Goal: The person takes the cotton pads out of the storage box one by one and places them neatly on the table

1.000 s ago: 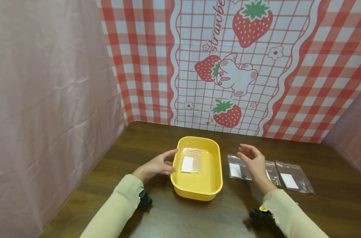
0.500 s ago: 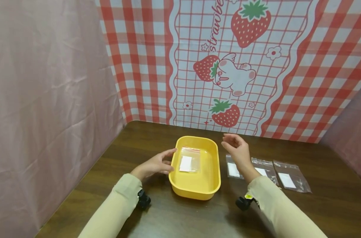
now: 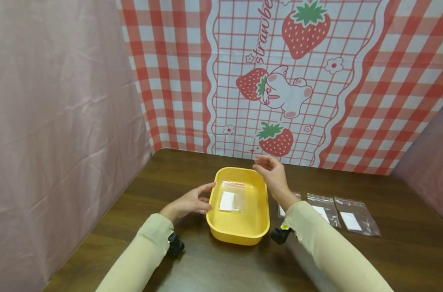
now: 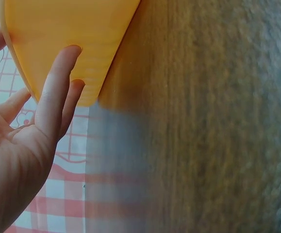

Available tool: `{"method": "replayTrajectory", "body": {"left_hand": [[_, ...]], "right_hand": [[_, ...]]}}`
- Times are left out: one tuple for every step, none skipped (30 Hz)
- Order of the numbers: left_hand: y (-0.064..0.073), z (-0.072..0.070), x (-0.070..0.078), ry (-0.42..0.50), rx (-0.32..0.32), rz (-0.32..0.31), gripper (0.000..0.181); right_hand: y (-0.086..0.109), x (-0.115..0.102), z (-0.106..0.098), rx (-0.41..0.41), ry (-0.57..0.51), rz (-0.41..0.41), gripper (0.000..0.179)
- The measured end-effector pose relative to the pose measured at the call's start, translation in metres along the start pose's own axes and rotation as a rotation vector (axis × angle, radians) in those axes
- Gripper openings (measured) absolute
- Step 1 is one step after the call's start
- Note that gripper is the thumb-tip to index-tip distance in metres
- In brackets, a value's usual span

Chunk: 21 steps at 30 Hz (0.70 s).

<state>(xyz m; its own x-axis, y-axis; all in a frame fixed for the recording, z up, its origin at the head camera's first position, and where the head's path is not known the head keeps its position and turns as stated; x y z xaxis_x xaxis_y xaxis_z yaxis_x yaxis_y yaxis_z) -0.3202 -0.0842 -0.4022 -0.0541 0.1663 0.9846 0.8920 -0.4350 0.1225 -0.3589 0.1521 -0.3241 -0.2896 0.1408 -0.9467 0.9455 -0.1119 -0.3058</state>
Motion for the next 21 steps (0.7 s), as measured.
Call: {"method": "replayTrajectory", "body": {"left_hand": [[0.0,0.0,-0.001,0.0,-0.001,0.003,0.077],[0.0,-0.001,-0.002,0.0,-0.001,0.005,0.077],[0.0,-0.001,-0.002,0.001,-0.001,0.005,0.077],[0.0,-0.002,-0.003,0.001,0.001,0.004,0.077],[0.0,-0.002,-0.004,0.002,0.002,0.004,0.077],[0.0,-0.003,-0.004,0.001,0.004,0.004,0.077],[0.0,-0.004,-0.005,0.002,0.006,0.004,0.077],[0.0,-0.004,-0.005,0.004,0.002,0.009,0.077],[-0.001,-0.003,-0.005,0.007,-0.003,0.014,0.077],[-0.001,-0.003,-0.004,0.009,-0.008,0.018,0.077],[-0.001,-0.003,-0.004,0.012,-0.012,0.02,0.077],[-0.002,-0.003,-0.004,0.011,-0.015,0.023,0.077],[-0.002,-0.003,-0.004,0.008,-0.02,0.026,0.077],[-0.002,-0.002,-0.003,0.005,-0.022,0.028,0.077],[-0.002,-0.002,-0.003,0.004,-0.021,0.023,0.078],[-0.002,-0.002,-0.003,0.001,-0.022,0.025,0.078],[-0.002,-0.002,-0.003,0.0,-0.023,0.023,0.078],[-0.002,-0.001,-0.003,-0.001,-0.023,0.022,0.078],[-0.002,-0.001,-0.003,-0.002,-0.023,0.02,0.078],[-0.002,-0.001,-0.003,0.0,-0.021,0.016,0.078],[-0.002,-0.001,-0.003,0.001,-0.02,0.014,0.078]], "right_hand": [[-0.001,-0.001,0.004,-0.006,-0.01,0.002,0.033],[-0.002,-0.001,0.008,-0.019,-0.013,0.007,0.034],[-0.003,-0.001,0.011,-0.027,-0.021,0.01,0.033],[-0.004,-0.002,0.014,-0.034,-0.022,0.012,0.033],[-0.004,-0.003,0.018,-0.037,-0.022,0.013,0.033],[-0.004,-0.003,0.021,-0.042,-0.017,0.015,0.033],[-0.005,-0.002,0.024,-0.044,-0.013,0.016,0.032],[-0.006,-0.002,0.027,-0.048,-0.009,0.018,0.033],[-0.006,-0.001,0.03,-0.048,-0.011,0.019,0.033],[-0.007,0.0,0.033,-0.048,-0.007,0.023,0.033],[-0.007,0.001,0.035,-0.049,-0.006,0.026,0.033],[-0.007,0.002,0.038,-0.051,-0.001,0.029,0.034],[-0.008,0.003,0.04,-0.053,0.002,0.03,0.034],[-0.008,0.005,0.043,-0.057,0.009,0.028,0.034],[-0.009,0.006,0.045,-0.063,0.027,0.029,0.034],[-0.01,0.008,0.047,-0.073,0.053,0.026,0.034],[-0.01,0.009,0.049,-0.086,0.076,0.025,0.035],[-0.011,0.011,0.051,-0.104,0.104,0.023,0.036],[-0.011,0.014,0.053,-0.131,0.135,0.032,0.038],[-0.01,0.016,0.056,-0.165,0.168,0.041,0.04],[-0.009,0.019,0.058,-0.203,0.201,0.052,0.042]]}}
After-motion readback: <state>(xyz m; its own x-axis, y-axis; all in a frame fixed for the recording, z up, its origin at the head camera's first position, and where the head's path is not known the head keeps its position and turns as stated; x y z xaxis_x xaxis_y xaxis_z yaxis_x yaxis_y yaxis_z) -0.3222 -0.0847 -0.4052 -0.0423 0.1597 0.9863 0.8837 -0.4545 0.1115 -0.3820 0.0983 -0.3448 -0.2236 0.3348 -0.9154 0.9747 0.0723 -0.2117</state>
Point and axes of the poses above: each hand's wrist, its own y-axis away from the middle knuckle, its own z-axis out of the palm, x = y × z, the point moved 6 cm from there along -y, towards the middle knuckle, and after that the axes turned 4 degrees about x, right-handed, at the moved point
